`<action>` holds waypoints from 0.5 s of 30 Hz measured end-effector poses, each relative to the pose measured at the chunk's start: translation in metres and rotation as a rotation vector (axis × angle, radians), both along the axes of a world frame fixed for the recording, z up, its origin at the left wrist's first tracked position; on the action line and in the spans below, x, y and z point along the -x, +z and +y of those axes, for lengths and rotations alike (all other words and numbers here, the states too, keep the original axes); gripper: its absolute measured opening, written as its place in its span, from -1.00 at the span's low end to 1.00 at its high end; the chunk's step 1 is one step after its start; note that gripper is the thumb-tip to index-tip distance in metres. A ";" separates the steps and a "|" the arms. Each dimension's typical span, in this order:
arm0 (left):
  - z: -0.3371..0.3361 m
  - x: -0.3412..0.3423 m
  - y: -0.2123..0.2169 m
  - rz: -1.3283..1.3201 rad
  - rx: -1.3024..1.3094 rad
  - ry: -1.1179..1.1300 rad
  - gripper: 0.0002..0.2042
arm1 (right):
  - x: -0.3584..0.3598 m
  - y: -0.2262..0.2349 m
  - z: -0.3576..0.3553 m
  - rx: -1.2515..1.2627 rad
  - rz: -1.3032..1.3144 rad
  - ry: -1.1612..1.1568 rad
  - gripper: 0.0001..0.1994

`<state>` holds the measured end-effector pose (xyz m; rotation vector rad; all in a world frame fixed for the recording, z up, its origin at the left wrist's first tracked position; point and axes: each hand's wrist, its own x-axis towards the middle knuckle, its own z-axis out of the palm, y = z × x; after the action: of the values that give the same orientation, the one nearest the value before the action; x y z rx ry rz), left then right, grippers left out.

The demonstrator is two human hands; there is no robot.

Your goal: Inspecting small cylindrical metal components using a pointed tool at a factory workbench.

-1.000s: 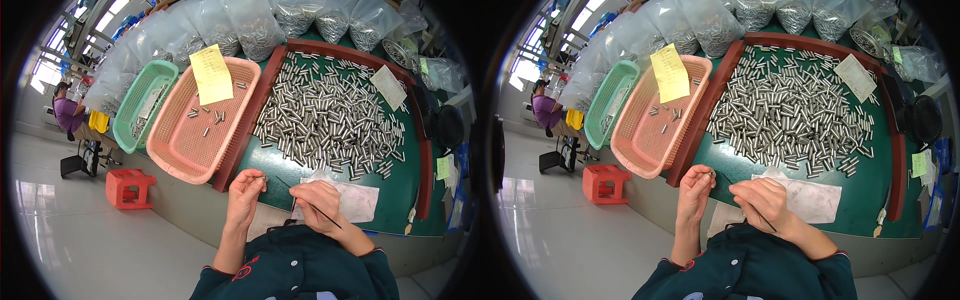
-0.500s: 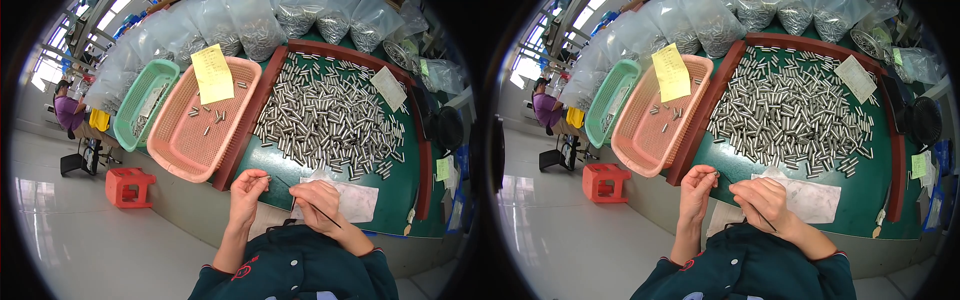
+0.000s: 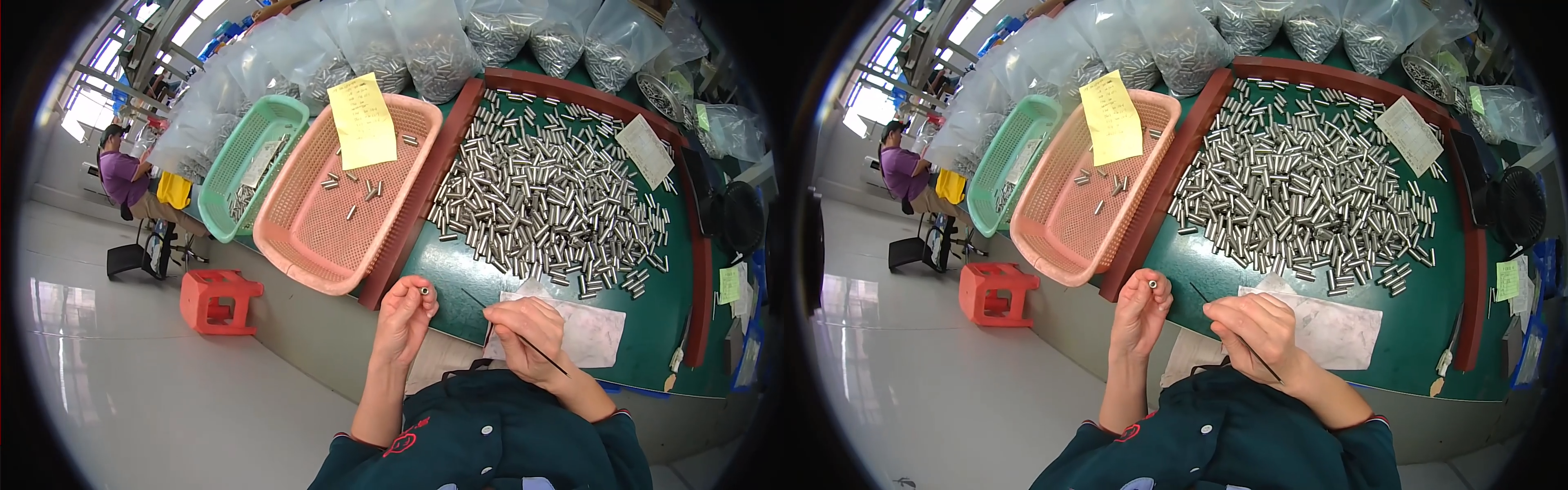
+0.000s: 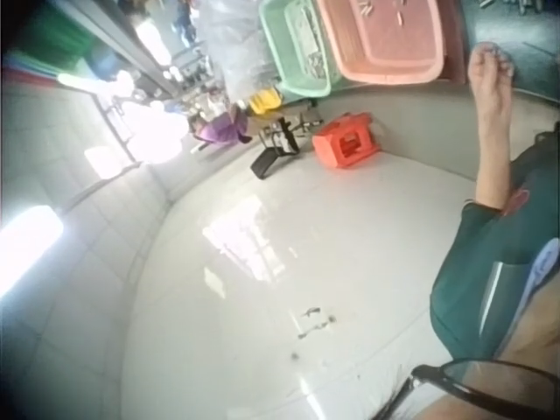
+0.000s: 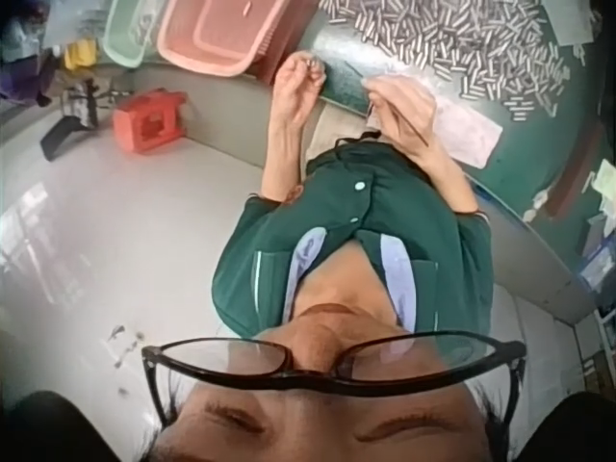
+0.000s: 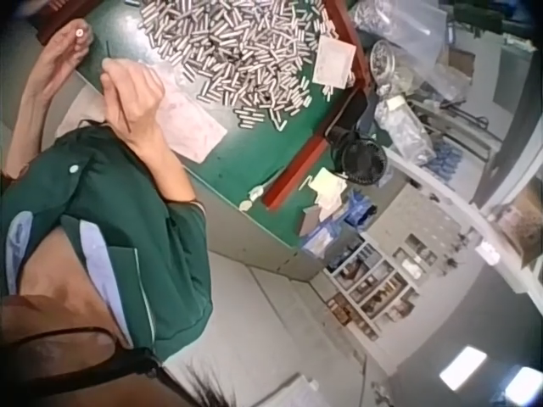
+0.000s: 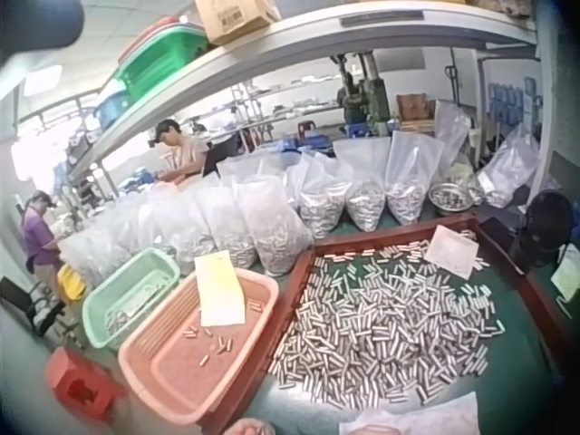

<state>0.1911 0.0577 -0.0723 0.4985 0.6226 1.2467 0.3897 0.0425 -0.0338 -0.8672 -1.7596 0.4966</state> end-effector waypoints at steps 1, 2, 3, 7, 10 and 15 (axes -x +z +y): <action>0.000 -0.001 0.000 -0.001 0.000 0.002 -0.87 | 0.000 0.000 0.000 0.000 -0.001 0.002 -0.92; 0.000 -0.001 0.001 0.006 -0.003 -0.016 -0.87 | 0.000 0.000 0.000 -0.001 0.002 0.003 -0.93; 0.001 -0.002 0.001 0.012 -0.006 -0.033 -0.87 | 0.000 0.000 0.000 -0.003 0.005 0.003 -0.93; 0.002 -0.004 0.004 0.056 -0.002 -0.046 -0.85 | 0.000 0.000 0.000 0.000 0.003 0.003 -0.93; 0.001 -0.003 0.003 0.057 -0.008 -0.060 -0.83 | 0.000 0.000 0.000 -0.005 0.004 0.004 -0.93; 0.001 -0.003 0.004 0.054 0.001 -0.073 -0.82 | 0.000 -0.002 0.001 -0.028 0.007 -0.008 -0.86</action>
<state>0.1945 0.0592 -0.0682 0.5511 0.6455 1.1668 0.3900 0.0435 -0.0360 -0.8512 -1.7523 0.4680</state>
